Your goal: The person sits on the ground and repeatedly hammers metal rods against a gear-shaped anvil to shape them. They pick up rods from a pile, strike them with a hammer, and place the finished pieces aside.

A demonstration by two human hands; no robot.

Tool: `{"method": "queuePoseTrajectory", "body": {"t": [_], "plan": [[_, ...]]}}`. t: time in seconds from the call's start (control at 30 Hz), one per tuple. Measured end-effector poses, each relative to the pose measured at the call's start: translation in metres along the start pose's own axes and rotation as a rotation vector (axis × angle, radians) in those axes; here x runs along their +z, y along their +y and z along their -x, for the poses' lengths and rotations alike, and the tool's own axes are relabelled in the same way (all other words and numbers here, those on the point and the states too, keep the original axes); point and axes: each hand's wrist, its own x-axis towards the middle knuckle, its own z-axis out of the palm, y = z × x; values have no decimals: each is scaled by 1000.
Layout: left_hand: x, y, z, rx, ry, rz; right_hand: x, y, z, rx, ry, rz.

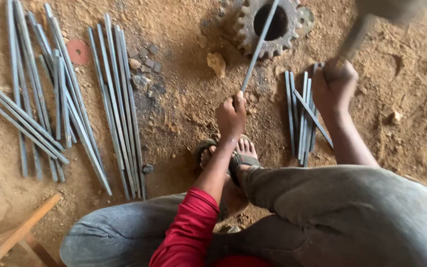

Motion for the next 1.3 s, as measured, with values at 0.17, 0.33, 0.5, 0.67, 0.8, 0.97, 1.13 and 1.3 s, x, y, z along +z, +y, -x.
{"method": "queuePoseTrajectory", "body": {"t": [0.17,0.33,0.5,0.67,0.8,0.97,1.13,1.3], "plan": [[-3,11,-5,10,-6,32,1,-14,-28,561,-457,207],[-11,14,7,-33,-197,64,11,-37,2,456,-370,191],[5,9,65,-75,-499,108,-7,-24,13,629,-394,-12],[34,34,111,108,-795,-94,-15,-12,5,652,-421,154],[-5,38,73,32,-593,40,-4,-12,5,589,-449,275],[-182,-15,-32,-180,183,0,-3,-11,6,479,-455,275],[-376,-81,-56,-215,663,-499,-1,-14,6,487,-419,244],[-426,-111,-42,-434,540,-722,1,-12,5,537,-418,193]]}}
